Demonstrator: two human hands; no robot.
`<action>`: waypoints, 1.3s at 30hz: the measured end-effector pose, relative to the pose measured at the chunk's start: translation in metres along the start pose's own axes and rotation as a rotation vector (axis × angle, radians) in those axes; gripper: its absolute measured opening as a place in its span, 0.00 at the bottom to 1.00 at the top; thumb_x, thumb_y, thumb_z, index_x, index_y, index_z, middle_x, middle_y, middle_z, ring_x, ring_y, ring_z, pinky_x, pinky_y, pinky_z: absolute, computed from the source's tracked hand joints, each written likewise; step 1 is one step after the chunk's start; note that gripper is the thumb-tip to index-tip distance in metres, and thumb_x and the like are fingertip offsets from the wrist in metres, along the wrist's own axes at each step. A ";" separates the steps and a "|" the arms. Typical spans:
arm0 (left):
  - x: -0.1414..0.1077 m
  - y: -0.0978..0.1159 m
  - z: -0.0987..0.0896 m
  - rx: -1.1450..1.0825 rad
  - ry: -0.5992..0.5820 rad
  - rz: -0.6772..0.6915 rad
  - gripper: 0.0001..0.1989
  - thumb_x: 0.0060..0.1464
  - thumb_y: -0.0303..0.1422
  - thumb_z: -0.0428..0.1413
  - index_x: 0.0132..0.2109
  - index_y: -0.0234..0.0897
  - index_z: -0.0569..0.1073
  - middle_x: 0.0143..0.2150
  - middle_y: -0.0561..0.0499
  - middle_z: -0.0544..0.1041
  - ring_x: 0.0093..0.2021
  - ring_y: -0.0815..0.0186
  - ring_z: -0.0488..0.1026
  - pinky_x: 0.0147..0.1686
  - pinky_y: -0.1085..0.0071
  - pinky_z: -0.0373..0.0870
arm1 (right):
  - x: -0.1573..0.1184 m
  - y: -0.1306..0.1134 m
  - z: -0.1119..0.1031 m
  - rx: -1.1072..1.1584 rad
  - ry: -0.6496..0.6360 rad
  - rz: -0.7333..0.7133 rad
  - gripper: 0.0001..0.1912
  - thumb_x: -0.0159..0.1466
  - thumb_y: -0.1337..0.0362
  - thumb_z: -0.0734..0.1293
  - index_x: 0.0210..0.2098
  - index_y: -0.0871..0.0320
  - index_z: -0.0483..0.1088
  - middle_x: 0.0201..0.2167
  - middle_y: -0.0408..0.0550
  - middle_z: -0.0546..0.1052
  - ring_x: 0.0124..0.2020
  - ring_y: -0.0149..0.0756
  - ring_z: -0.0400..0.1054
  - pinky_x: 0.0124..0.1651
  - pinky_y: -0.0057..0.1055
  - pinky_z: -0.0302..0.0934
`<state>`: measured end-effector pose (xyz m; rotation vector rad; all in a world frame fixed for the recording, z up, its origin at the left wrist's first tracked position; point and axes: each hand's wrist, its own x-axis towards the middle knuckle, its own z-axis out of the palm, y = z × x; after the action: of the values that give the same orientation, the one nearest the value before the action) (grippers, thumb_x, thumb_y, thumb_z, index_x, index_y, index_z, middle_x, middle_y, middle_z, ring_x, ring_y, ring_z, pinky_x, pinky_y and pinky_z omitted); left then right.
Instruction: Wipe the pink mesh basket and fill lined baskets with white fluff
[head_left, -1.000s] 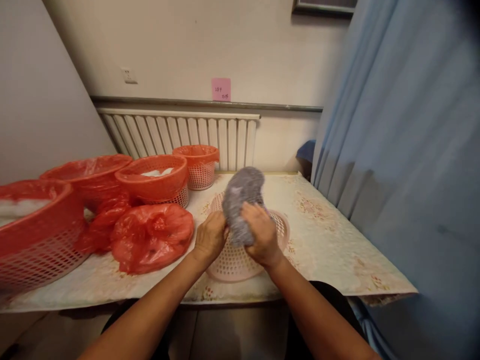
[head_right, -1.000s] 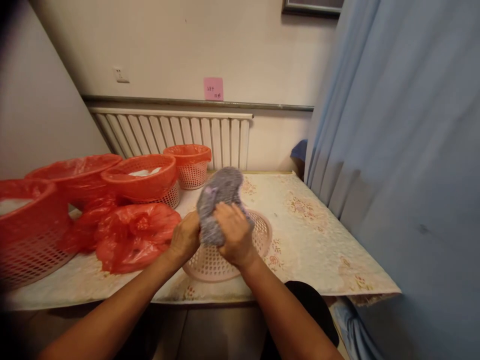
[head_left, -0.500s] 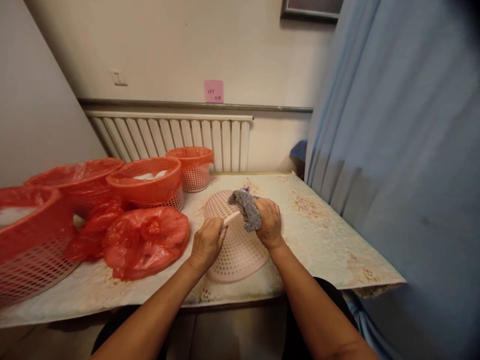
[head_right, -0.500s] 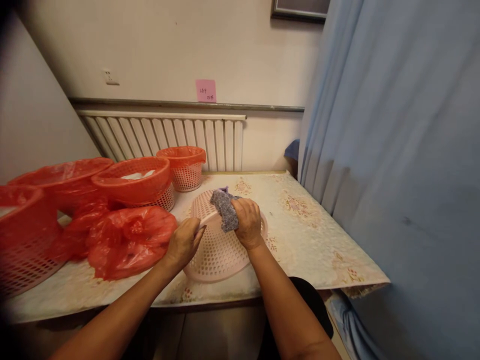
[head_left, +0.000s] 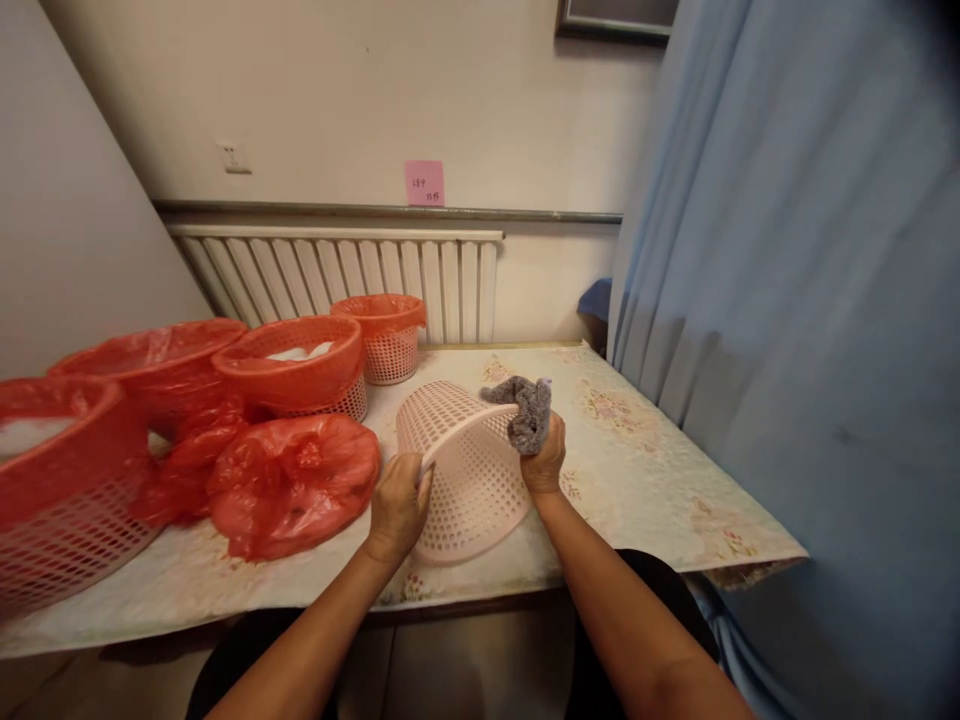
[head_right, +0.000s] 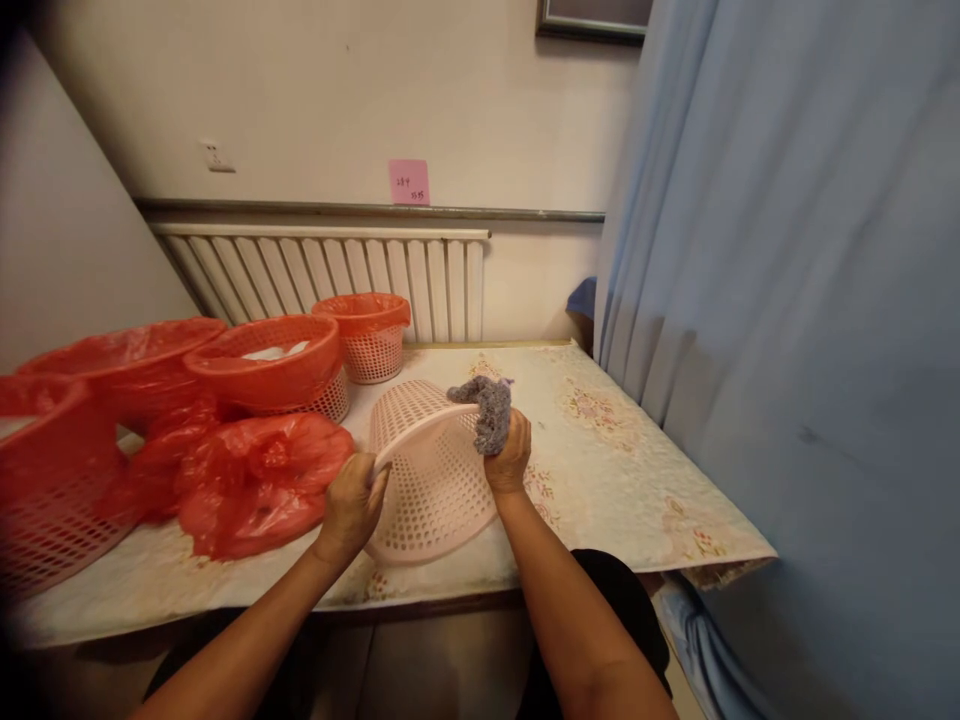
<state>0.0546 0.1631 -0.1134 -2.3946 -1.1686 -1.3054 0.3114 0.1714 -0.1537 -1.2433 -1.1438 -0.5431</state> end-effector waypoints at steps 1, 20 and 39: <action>-0.004 -0.002 0.001 -0.007 0.017 -0.024 0.09 0.61 0.30 0.47 0.30 0.41 0.61 0.27 0.52 0.66 0.30 0.63 0.66 0.32 0.68 0.63 | -0.005 0.002 0.001 0.005 0.003 0.067 0.19 0.63 0.62 0.61 0.52 0.59 0.62 0.46 0.56 0.71 0.49 0.44 0.66 0.51 0.44 0.63; -0.054 -0.022 -0.003 -0.231 -0.034 -0.412 0.22 0.56 0.40 0.55 0.55 0.35 0.62 0.47 0.42 0.71 0.48 0.54 0.72 0.47 0.55 0.71 | 0.032 -0.071 -0.027 -0.077 -0.205 -0.388 0.18 0.66 0.68 0.58 0.54 0.59 0.65 0.43 0.56 0.72 0.45 0.43 0.65 0.48 0.41 0.61; -0.021 -0.034 0.016 -0.394 0.153 -0.308 0.14 0.57 0.28 0.48 0.50 0.37 0.69 0.49 0.45 0.73 0.53 0.58 0.70 0.57 0.55 0.66 | 0.015 -0.021 0.001 0.102 -0.214 0.109 0.18 0.61 0.61 0.63 0.50 0.60 0.68 0.45 0.55 0.73 0.47 0.42 0.66 0.51 0.41 0.62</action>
<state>0.0339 0.1825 -0.1457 -2.3694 -1.3854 -1.9400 0.2993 0.1699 -0.1313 -1.2893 -1.2574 -0.2708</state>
